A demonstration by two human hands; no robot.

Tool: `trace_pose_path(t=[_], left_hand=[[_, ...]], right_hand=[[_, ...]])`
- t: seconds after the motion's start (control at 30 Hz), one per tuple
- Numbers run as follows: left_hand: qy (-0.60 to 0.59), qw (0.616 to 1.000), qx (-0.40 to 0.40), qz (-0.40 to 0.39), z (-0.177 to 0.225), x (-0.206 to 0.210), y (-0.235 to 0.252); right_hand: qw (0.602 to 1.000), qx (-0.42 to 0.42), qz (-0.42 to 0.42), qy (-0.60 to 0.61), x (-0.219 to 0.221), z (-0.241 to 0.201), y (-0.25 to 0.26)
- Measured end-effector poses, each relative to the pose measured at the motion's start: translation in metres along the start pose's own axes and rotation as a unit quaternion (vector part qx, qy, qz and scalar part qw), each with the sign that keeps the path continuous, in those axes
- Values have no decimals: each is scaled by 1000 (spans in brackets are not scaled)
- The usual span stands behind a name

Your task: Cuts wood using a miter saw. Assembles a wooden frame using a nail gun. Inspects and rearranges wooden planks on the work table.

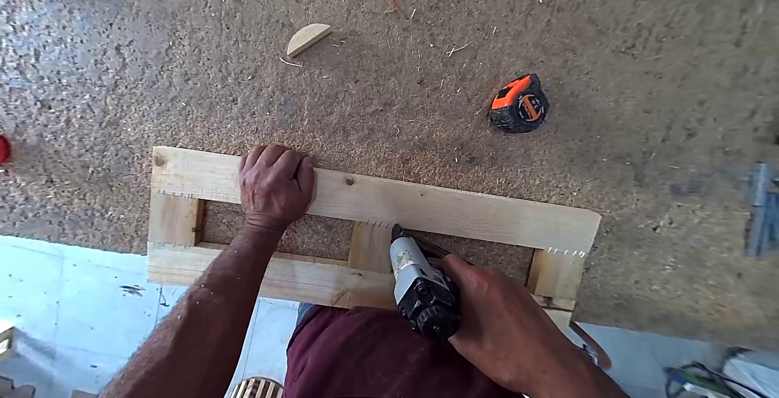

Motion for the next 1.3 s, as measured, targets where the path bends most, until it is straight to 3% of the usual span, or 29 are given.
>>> trace_pose_path(t=[0.13,0.27,0.33,0.47,0.73,0.9,1.3], left_hand=[[5,1000,2,13,0,1,1],[8,1000,4,6,-3,2,1],[10,1000,4,0,-2,2,1],[8,1000,-2,6,-2,2,1],[2,1000,3,10,1,1,2],[10,1000,-1,11,1,2,2],[17,1000,-5,-1,1,2,0]], right_hand=[[998,-45,50,-11,8,-1,-10],[993,-121,-8,-16,29,-17,-32],[990,-136,17,-31,47,-24,-27],[992,-102,-26,-69,56,-41,-17],[990,-84,23,-108,70,-53,-23],[993,14,-85,-75,62,-68,-21],[991,24,-116,-60,59,-54,-27]])
Point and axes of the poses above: each hand's wrist, its own y-axis towards the middle knuckle, its own x-axis out of the palm, z = x × y, the point moved 2 cm from there along y, towards the middle knuckle, and after that the axes turned 2 degrees about -z, right-handed, at the moved point
